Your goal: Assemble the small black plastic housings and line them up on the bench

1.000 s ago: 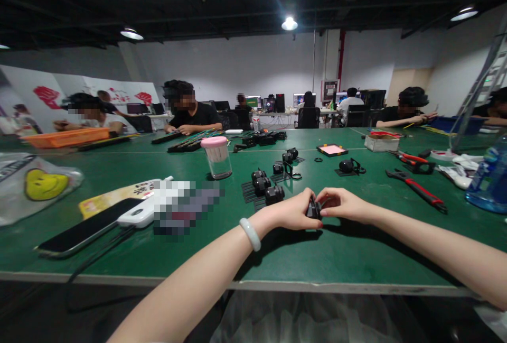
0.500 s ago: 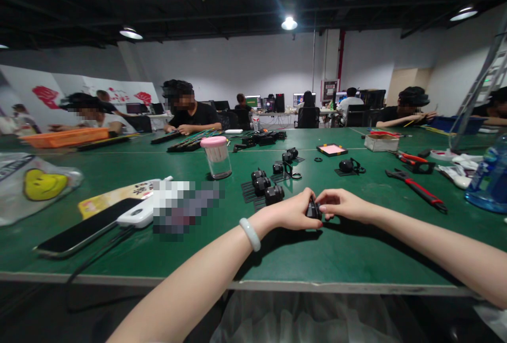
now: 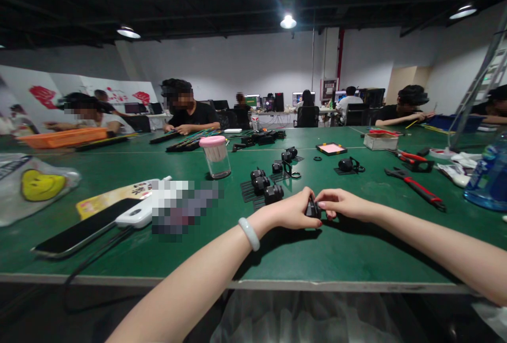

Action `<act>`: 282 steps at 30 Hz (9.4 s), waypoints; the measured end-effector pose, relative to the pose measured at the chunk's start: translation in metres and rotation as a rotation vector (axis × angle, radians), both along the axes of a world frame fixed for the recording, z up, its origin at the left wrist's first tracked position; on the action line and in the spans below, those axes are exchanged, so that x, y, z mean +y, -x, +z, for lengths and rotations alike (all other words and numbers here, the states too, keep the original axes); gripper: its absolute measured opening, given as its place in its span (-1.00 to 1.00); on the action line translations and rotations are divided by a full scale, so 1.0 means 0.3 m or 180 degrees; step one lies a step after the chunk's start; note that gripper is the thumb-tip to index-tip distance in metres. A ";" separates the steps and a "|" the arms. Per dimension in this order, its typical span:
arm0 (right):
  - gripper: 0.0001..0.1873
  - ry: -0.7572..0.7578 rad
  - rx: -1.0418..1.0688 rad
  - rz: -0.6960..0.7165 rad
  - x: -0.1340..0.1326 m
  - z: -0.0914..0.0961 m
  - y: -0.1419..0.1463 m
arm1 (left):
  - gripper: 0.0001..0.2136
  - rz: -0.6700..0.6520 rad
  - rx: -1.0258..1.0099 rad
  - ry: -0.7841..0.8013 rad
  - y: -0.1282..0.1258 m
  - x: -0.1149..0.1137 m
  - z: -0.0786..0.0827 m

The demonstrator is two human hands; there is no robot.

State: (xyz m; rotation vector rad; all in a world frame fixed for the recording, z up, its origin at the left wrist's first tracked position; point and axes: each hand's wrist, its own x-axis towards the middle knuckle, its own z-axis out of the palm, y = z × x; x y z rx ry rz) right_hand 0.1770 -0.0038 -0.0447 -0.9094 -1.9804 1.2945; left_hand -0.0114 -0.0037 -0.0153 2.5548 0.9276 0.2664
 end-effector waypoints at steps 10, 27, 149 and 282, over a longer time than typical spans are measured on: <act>-0.59 0.0164 0.0173 0.0073 -0.007 0.004 -0.012 | -0.52 0.0021 0.0031 -0.0078 -0.006 -0.006 0.008; -0.55 -0.0133 0.0126 0.0068 -0.007 -0.018 -0.008 | -0.56 -0.0066 0.0054 -0.0202 -0.006 0.000 0.005; -0.65 -0.0191 -0.0242 0.0102 -0.004 0.001 -0.006 | -0.53 0.0004 0.0101 -0.0117 -0.004 -0.016 0.025; -0.68 -0.0661 -0.0526 -0.0122 0.001 -0.018 -0.003 | -0.55 0.0010 0.0127 -0.0108 -0.005 -0.022 0.037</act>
